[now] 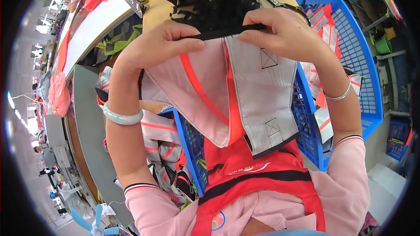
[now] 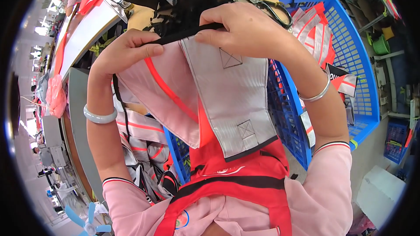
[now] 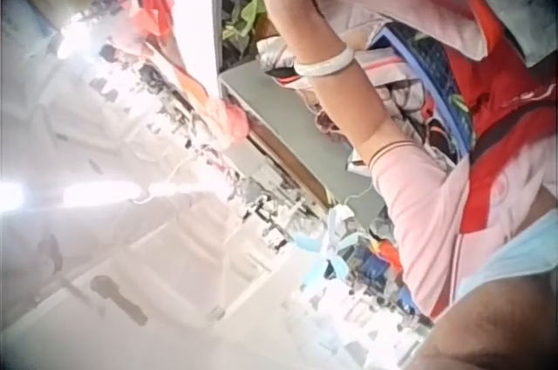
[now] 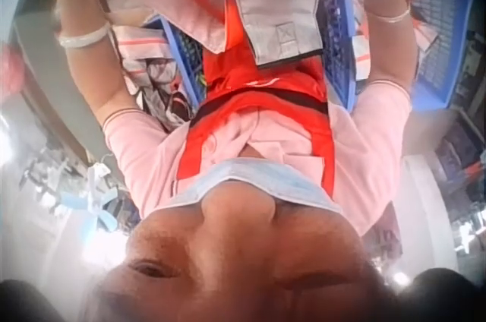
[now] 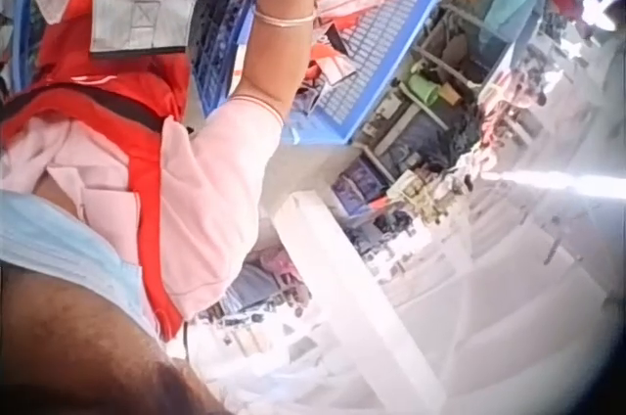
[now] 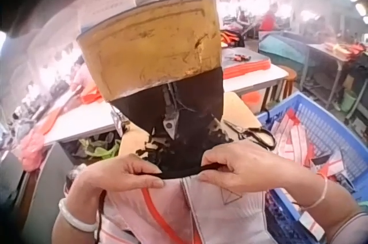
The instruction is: Using an industrial machine to join or trim components of safety vests.
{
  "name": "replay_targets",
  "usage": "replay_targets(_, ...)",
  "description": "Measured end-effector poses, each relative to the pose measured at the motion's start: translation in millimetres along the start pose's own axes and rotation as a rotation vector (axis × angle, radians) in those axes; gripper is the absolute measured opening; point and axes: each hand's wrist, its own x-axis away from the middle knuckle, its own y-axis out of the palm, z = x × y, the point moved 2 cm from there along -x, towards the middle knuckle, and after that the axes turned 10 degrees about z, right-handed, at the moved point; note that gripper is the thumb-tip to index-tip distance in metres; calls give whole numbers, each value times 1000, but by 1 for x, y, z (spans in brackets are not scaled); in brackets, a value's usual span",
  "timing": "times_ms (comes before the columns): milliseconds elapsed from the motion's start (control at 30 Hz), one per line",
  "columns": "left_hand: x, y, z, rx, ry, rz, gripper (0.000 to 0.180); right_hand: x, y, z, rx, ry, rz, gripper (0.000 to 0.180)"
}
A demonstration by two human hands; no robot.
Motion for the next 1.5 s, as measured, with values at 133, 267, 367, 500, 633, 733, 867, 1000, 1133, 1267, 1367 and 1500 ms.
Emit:
replay_targets(133, -22, -13, -13, -10, -22, -8, 27, -19, 3, 13, -1, 133, -53, 30)
replay_targets(267, -37, -25, -29, -75, -85, 33, 28, -35, 8, 25, -22, 123, -81, 32)
replay_targets(367, -44, -29, -28, -125, -106, 66, 37, -46, 13, 40, -80, 56, -77, 28)
replay_targets(500, -51, -35, -28, -144, -169, 32, 48, -56, 15, 43, -40, 38, -97, 28)
replay_targets(633, -57, -40, -38, -101, -150, -13, 55, -61, 16, 48, -97, 102, -150, 28)
replay_targets(733, -61, -40, -39, -44, -175, -71, 55, -64, 17, 52, -93, 81, -156, 28)
replay_targets(867, -62, -46, -47, -108, -153, 31, 54, -66, 18, 53, -107, 10, -119, 28)
replay_targets(1000, -61, -46, -35, -73, -82, 77, 32, -70, 13, 54, -126, 70, -133, 29)
replay_targets(1133, -61, -48, -31, 3, -97, 14, 31, -76, 11, 57, -88, 34, -134, 29)
replay_targets(1267, -62, -49, -34, -11, -125, 43, 47, -72, 12, 57, -105, 70, -114, 30)
replay_targets(1367, -63, -47, -36, -22, -90, 28, 47, -71, 13, 56, -98, 66, -83, 29)
replay_targets(1500, -50, -48, -34, -208, -136, 250, 42, -74, -4, 38, -47, 247, -154, 33)
